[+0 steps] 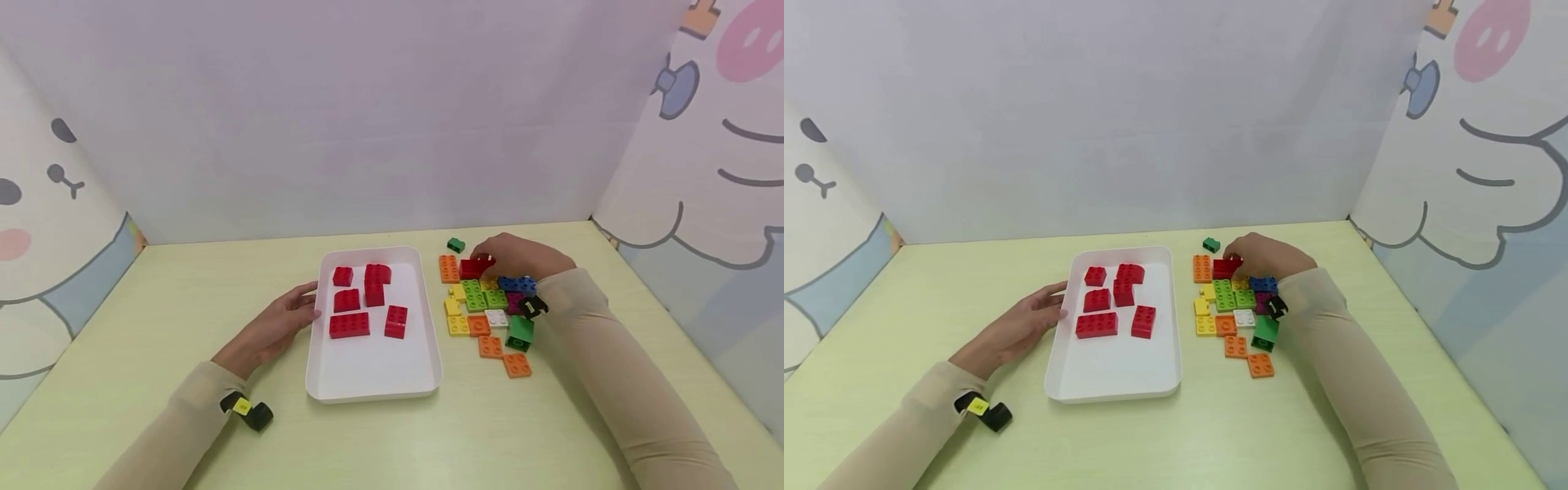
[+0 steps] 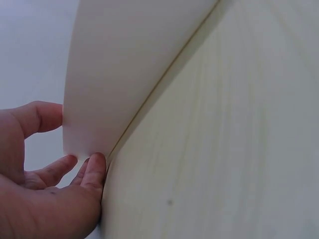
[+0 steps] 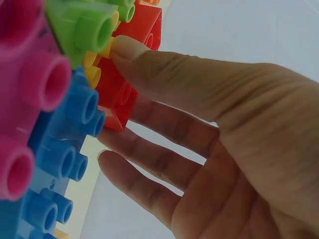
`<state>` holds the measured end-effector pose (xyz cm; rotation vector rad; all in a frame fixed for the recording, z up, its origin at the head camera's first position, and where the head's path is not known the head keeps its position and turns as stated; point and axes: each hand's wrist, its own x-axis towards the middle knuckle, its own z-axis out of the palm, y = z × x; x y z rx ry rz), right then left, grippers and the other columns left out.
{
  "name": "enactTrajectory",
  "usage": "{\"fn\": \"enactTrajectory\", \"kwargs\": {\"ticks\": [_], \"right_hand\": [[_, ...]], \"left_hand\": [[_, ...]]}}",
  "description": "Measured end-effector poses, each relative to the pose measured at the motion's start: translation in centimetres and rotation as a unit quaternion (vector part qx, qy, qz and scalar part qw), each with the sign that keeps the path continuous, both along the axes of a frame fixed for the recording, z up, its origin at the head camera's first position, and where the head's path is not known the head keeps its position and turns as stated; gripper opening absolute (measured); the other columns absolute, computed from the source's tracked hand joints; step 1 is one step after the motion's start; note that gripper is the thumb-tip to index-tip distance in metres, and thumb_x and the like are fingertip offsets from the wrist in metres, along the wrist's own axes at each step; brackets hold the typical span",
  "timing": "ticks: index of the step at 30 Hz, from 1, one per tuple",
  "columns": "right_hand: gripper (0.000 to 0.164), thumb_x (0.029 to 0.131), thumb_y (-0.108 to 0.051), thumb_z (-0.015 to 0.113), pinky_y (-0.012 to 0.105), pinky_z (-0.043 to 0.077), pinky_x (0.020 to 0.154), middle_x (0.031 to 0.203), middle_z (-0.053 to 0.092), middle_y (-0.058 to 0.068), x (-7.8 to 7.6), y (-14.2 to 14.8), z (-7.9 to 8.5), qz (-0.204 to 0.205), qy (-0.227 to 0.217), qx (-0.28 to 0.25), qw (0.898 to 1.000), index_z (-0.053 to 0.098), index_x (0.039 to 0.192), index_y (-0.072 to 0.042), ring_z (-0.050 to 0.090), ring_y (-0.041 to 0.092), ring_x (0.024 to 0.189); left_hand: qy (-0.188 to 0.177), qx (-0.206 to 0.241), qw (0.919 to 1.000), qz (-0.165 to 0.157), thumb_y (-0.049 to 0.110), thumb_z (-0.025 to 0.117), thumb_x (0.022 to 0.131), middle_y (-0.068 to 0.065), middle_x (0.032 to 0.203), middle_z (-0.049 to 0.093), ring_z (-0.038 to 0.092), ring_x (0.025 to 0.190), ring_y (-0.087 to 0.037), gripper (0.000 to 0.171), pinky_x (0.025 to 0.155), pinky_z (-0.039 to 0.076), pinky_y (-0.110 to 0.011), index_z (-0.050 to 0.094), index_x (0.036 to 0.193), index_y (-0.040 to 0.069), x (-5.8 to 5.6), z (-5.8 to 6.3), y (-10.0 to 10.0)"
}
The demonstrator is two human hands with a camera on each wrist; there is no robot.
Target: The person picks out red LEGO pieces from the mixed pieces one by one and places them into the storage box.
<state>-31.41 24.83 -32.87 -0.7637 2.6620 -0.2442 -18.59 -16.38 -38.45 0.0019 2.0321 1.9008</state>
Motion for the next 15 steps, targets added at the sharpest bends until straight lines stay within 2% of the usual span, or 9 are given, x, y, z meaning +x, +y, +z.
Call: {"fn": "enactTrajectory", "kwargs": {"ticks": [9,15], "right_hand": [[0.038,0.086,-0.020,0.065,0.044,0.046,0.089,0.112,0.059,0.004,-0.11,0.13,-0.06,0.009,0.018,0.004,1.000,0.057,0.123,-0.013,0.053,0.022,0.099],[0.038,0.087,-0.022,0.064,0.042,0.048,0.086,0.113,0.059,0.003,-0.07,0.46,0.39,-0.014,0.021,-0.012,1.000,0.056,0.124,-0.015,0.053,0.022,0.098]], "left_hand": [[0.009,0.010,0.9999,-0.003,0.011,0.056,0.091,-0.011,0.141,0.032,0.035,0.127,-0.027,0.062,0.099,0.037,-0.030,0.025,0.145,0.017,-0.06,-0.04,-0.03],[0.012,0.004,0.9999,-0.007,0.011,0.055,0.092,-0.012,0.143,0.030,0.033,0.127,-0.028,0.063,0.102,0.034,-0.033,0.024,0.146,0.016,-0.10,-0.17,-0.05]]}}
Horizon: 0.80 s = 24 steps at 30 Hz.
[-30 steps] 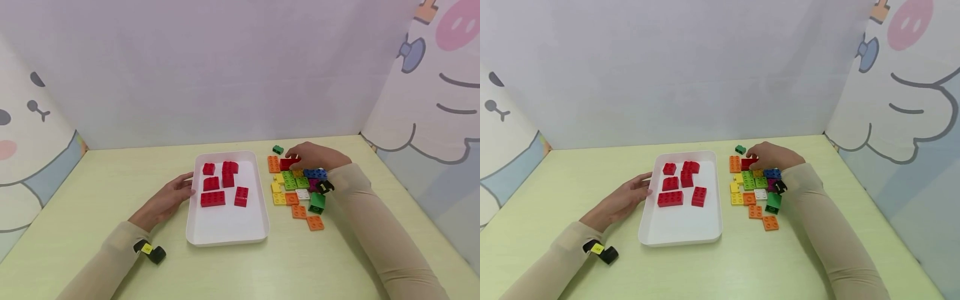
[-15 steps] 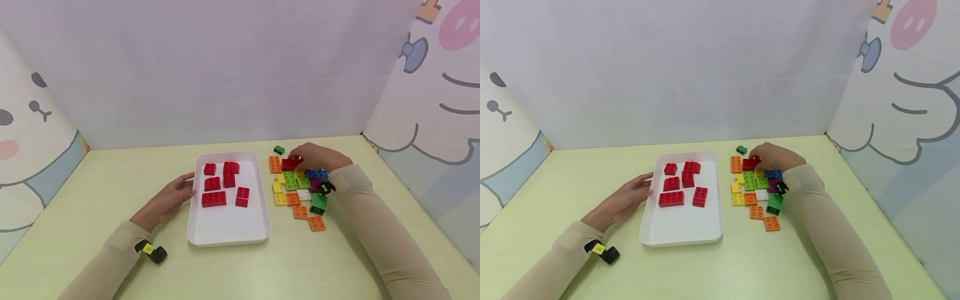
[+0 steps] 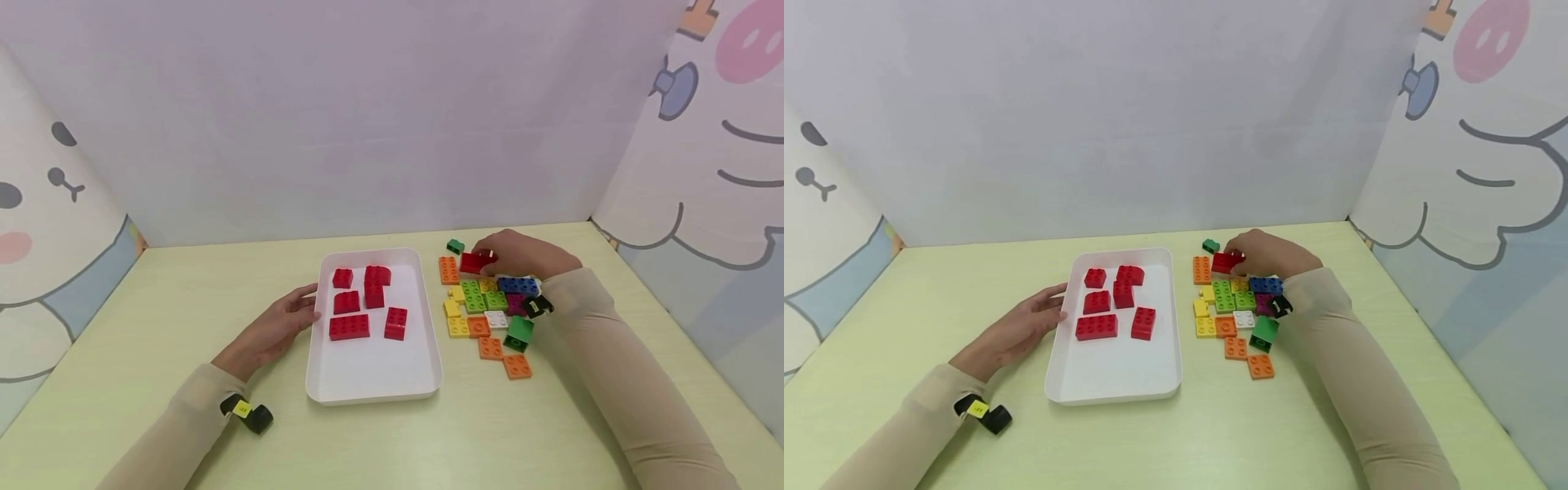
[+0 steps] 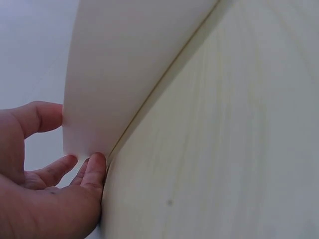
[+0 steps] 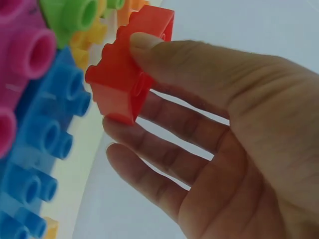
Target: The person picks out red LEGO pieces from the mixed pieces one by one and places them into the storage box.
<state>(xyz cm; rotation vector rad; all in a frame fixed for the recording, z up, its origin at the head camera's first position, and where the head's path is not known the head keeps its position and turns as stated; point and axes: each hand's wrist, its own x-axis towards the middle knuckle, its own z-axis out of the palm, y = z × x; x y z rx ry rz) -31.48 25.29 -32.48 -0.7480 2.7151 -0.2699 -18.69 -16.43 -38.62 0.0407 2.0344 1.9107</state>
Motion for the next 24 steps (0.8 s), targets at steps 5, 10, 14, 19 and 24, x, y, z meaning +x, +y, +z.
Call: {"fn": "enactTrajectory", "kwargs": {"ticks": [5,10,14,19,24], "right_hand": [[0.043,0.086,-0.027,0.066,0.039,0.049,0.083,0.111,0.058,0.002,0.4,0.5,1.3,-0.019,0.038,-0.025,0.999,0.054,0.126,-0.016,0.052,0.022,0.099],[0.045,0.083,-0.026,0.068,0.037,0.050,0.078,0.109,0.058,0.004,1.4,0.9,3.2,-0.021,0.090,-0.065,0.994,0.052,0.123,-0.013,0.052,0.023,0.097],[0.047,0.082,-0.024,0.068,0.038,0.049,0.077,0.109,0.057,0.006,2.3,1.0,4.7,-0.039,0.106,-0.092,0.989,0.047,0.122,-0.011,0.051,0.024,0.096],[0.050,0.081,-0.022,0.067,0.037,0.050,0.076,0.110,0.057,0.006,3.4,0.9,5.9,-0.047,0.113,-0.113,0.986,0.043,0.124,-0.013,0.051,0.023,0.096],[0.067,0.077,-0.019,0.072,0.036,0.052,0.072,0.110,0.057,0.005,4.3,1.1,6.2,-0.023,0.135,-0.113,0.984,0.038,0.135,-0.018,0.052,0.023,0.097]], "left_hand": [[-0.007,0.000,1.0000,0.007,0.011,0.056,0.091,-0.010,0.142,0.031,0.034,0.127,-0.027,0.062,0.101,0.035,-0.033,0.025,0.145,0.018,0.0,-0.1,0.0],[-0.006,-0.004,1.0000,0.005,0.011,0.056,0.091,-0.010,0.142,0.031,0.034,0.127,-0.028,0.063,0.100,0.036,-0.032,0.025,0.146,0.018,0.1,-0.1,-0.1],[-0.006,-0.001,1.0000,0.007,0.011,0.056,0.091,-0.010,0.142,0.031,0.034,0.127,-0.027,0.063,0.099,0.037,-0.031,0.026,0.145,0.018,0.0,-0.2,-0.1],[-0.005,0.000,1.0000,0.008,0.010,0.056,0.091,-0.010,0.142,0.031,0.034,0.127,-0.028,0.063,0.099,0.037,-0.031,0.026,0.145,0.018,-0.2,-0.3,-0.2],[-0.008,-0.001,0.9999,0.009,0.011,0.057,0.091,-0.010,0.142,0.031,0.034,0.127,-0.028,0.063,0.099,0.037,-0.032,0.026,0.145,0.018,-0.5,-0.4,-0.2]]}}
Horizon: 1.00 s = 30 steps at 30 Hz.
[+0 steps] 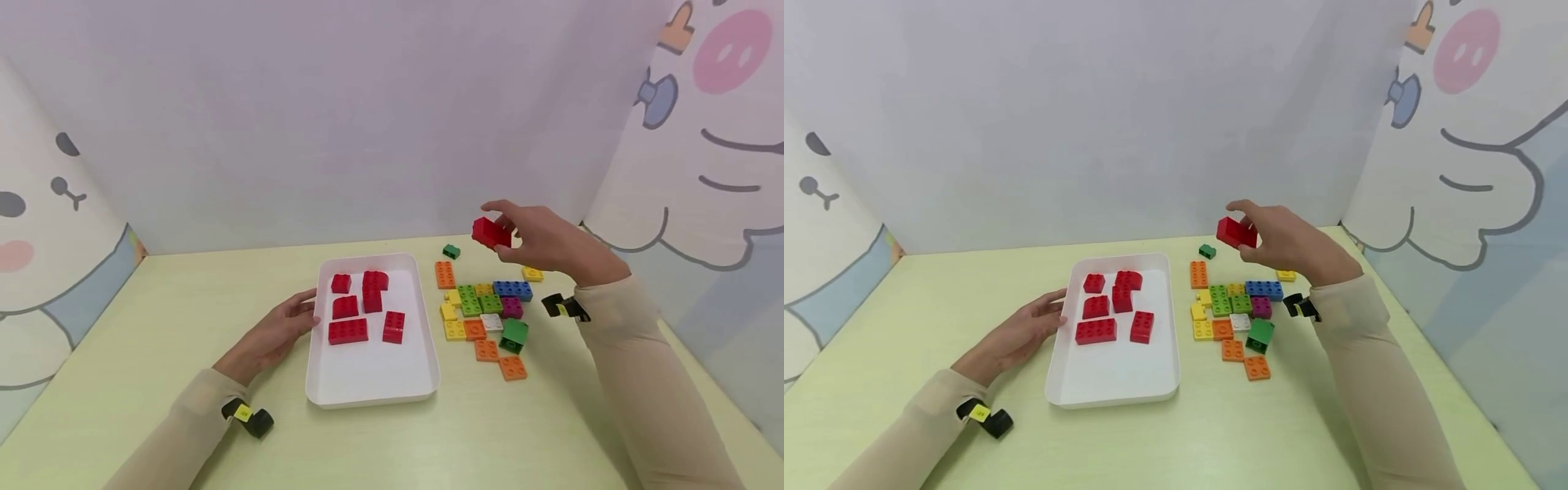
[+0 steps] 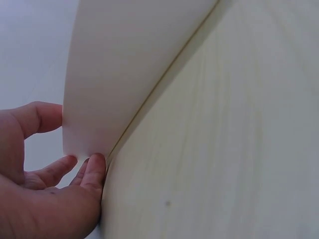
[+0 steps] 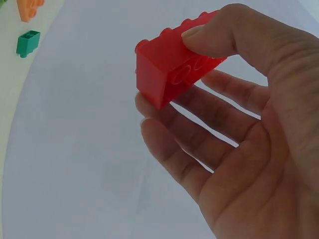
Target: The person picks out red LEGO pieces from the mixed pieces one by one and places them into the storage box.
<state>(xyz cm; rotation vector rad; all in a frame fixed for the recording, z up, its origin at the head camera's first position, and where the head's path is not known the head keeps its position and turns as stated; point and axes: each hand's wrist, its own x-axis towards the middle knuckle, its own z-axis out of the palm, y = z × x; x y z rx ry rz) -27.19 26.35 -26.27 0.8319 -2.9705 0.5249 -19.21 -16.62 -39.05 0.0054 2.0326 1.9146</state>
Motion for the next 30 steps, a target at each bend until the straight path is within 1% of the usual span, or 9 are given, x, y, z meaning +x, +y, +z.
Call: {"fn": "enactTrajectory", "kwargs": {"ticks": [2,5,7,14,18,23,25,27,30], "right_hand": [[0.066,0.077,-0.018,0.072,0.035,0.052,0.071,0.109,0.058,0.003,0.4,0.1,0.0,0.011,0.014,0.007,1.000,0.040,0.134,-0.018,0.052,0.022,0.096],[0.056,0.077,-0.018,0.071,0.034,0.052,0.070,0.107,0.059,0.001,0.8,0.4,0.0,0.020,0.030,0.015,0.999,0.048,0.128,-0.016,0.053,0.020,0.093],[0.053,0.077,-0.017,0.071,0.034,0.052,0.070,0.106,0.059,0.001,1.0,0.6,0.0,0.021,0.034,0.017,0.999,0.050,0.125,-0.014,0.053,0.020,0.093],[0.055,0.075,-0.017,0.074,0.035,0.052,0.070,0.108,0.058,0.003,1.7,1.0,0.0,0.007,0.036,0.024,0.999,0.049,0.123,-0.013,0.053,0.021,0.096],[0.053,0.076,-0.019,0.073,0.034,0.053,0.071,0.106,0.059,0.002,2.2,1.3,-0.1,0.000,0.028,0.034,0.999,0.048,0.123,-0.014,0.055,0.020,0.095],[0.052,0.078,-0.019,0.071,0.036,0.052,0.074,0.105,0.059,0.003,2.7,1.7,0.0,-0.005,0.027,0.033,0.999,0.046,0.123,-0.013,0.055,0.021,0.096],[0.054,0.078,-0.018,0.071,0.036,0.052,0.074,0.106,0.058,0.003,2.8,1.6,0.1,-0.005,0.027,0.032,0.999,0.045,0.125,-0.014,0.055,0.021,0.096],[0.059,0.079,-0.018,0.070,0.034,0.052,0.072,0.107,0.058,0.001,2.9,1.4,0.1,0.001,0.030,0.035,0.999,0.043,0.131,-0.019,0.054,0.020,0.095],[0.064,0.080,-0.018,0.069,0.031,0.051,0.070,0.107,0.057,-0.001,3.0,0.7,0.0,0.027,0.043,0.042,0.998,0.040,0.137,-0.027,0.052,0.018,0.092]], "left_hand": [[0.002,-0.002,1.0000,0.000,0.011,0.056,0.091,-0.012,0.143,0.030,0.033,0.127,-0.029,0.064,0.100,0.037,-0.033,0.025,0.146,0.017,0.0,-0.1,-0.1],[0.000,-0.001,1.0000,0.005,0.010,0.056,0.091,-0.011,0.142,0.030,0.034,0.127,-0.029,0.063,0.099,0.037,-0.032,0.026,0.145,0.017,0.0,-0.1,-0.2],[0.000,0.001,1.0000,0.005,0.010,0.056,0.091,-0.011,0.142,0.031,0.034,0.126,-0.029,0.063,0.099,0.038,-0.032,0.026,0.145,0.017,0.0,-0.2,-0.3],[0.000,0.001,1.0000,0.006,0.013,0.059,0.089,-0.009,0.142,0.031,0.034,0.127,-0.027,0.065,0.099,0.038,-0.032,0.027,0.145,0.019,-0.2,-0.3,-0.1],[0.002,0.002,1.0000,0.006,0.012,0.058,0.090,-0.009,0.142,0.031,0.035,0.127,-0.027,0.064,0.099,0.037,-0.033,0.027,0.145,0.018,-0.2,-0.1,0.1],[0.000,0.001,1.0000,0.010,0.011,0.058,0.090,-0.009,0.142,0.032,0.036,0.126,-0.027,0.064,0.099,0.038,-0.033,0.027,0.145,0.018,-0.3,0.0,0.0],[-0.001,0.002,1.0000,0.010,0.011,0.058,0.090,-0.009,0.142,0.032,0.036,0.126,-0.027,0.064,0.099,0.038,-0.033,0.027,0.145,0.018,-0.3,0.0,0.0],[-0.002,0.004,0.9999,0.010,0.011,0.058,0.090,-0.009,0.141,0.032,0.036,0.125,-0.027,0.064,0.099,0.038,-0.033,0.027,0.145,0.018,-0.3,-0.1,0.0],[-0.004,0.005,0.9999,0.010,0.011,0.058,0.090,-0.009,0.141,0.033,0.036,0.125,-0.027,0.064,0.099,0.038,-0.033,0.027,0.145,0.018,-0.3,-0.2,0.0]]}}
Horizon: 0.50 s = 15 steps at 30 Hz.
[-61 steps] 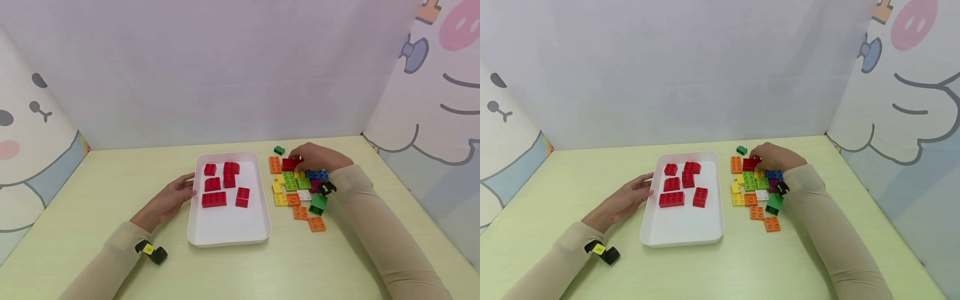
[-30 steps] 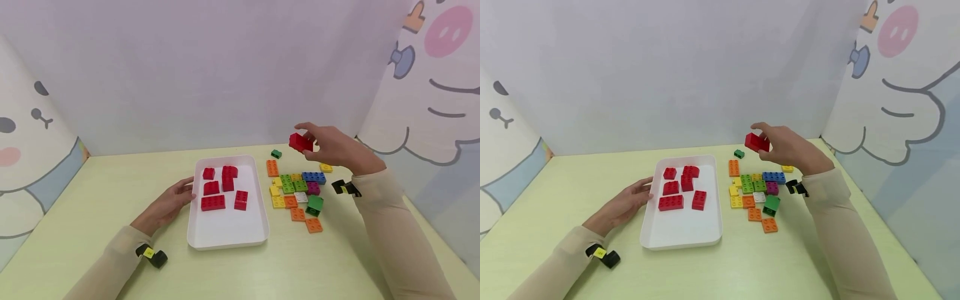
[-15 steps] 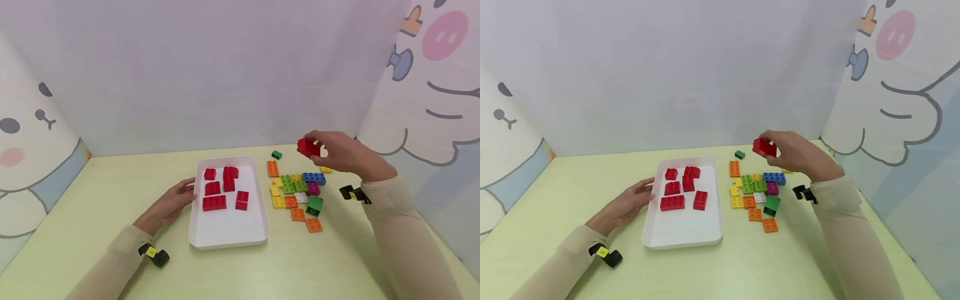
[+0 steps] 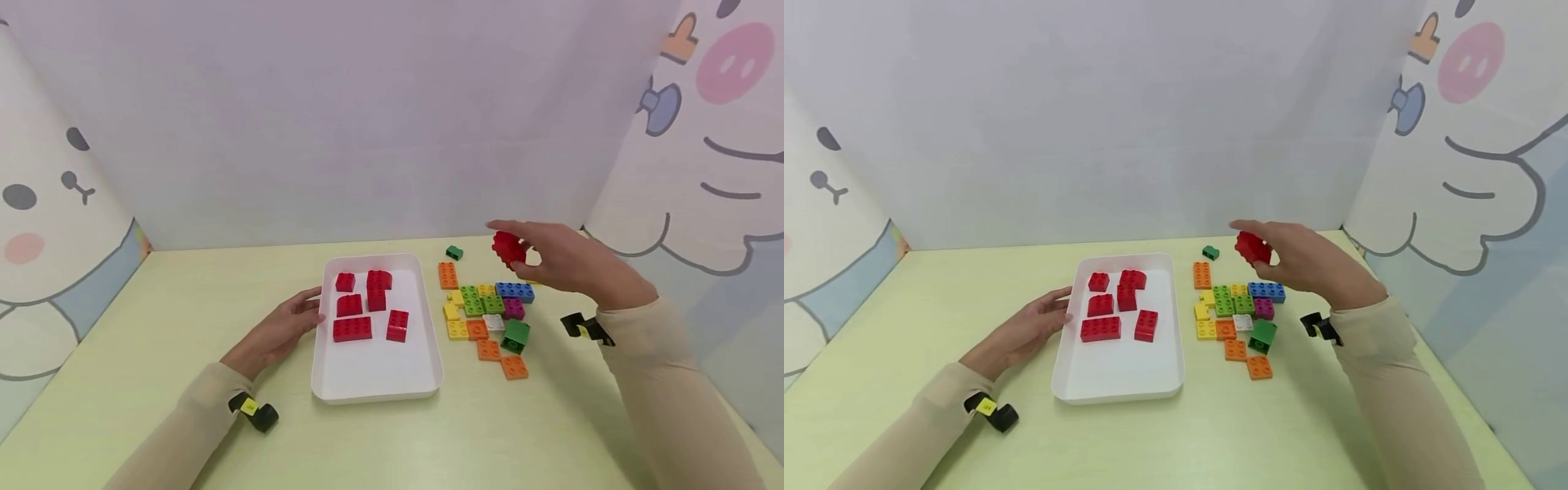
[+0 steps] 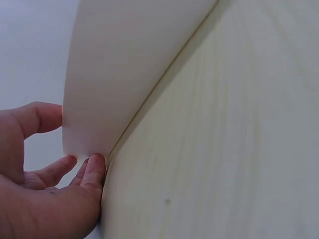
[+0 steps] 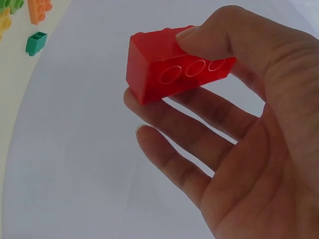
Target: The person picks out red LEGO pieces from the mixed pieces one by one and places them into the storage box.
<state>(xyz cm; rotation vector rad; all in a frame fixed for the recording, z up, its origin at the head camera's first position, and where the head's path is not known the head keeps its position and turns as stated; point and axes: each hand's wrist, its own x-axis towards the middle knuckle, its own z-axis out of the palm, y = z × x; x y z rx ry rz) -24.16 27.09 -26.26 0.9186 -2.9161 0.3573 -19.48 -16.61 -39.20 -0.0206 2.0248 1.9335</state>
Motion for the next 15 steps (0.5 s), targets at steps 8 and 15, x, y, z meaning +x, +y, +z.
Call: {"fn": "enactTrajectory", "kwargs": {"ticks": [8,15], "right_hand": [[0.063,0.073,-0.018,0.077,0.031,0.052,0.071,0.104,0.057,-0.004,0.5,-1.8,-0.5,0.020,0.002,-0.012,1.000,0.045,0.126,-0.023,0.053,0.016,0.093],[0.046,0.076,-0.024,0.076,0.028,0.052,0.068,0.098,0.059,-0.004,0.6,-2.8,-1.1,0.026,-0.028,0.002,0.999,0.046,0.112,-0.021,0.055,0.017,0.088]], "left_hand": [[-0.001,-0.006,1.0000,0.004,0.011,0.058,0.090,-0.009,0.141,0.032,0.036,0.126,-0.027,0.064,0.099,0.038,-0.033,0.028,0.145,0.019,-0.1,-0.1,0.1],[-0.001,-0.009,1.0000,0.004,0.011,0.058,0.090,-0.010,0.142,0.032,0.035,0.126,-0.027,0.064,0.100,0.037,-0.033,0.027,0.145,0.018,-0.1,-0.2,0.1]]}}
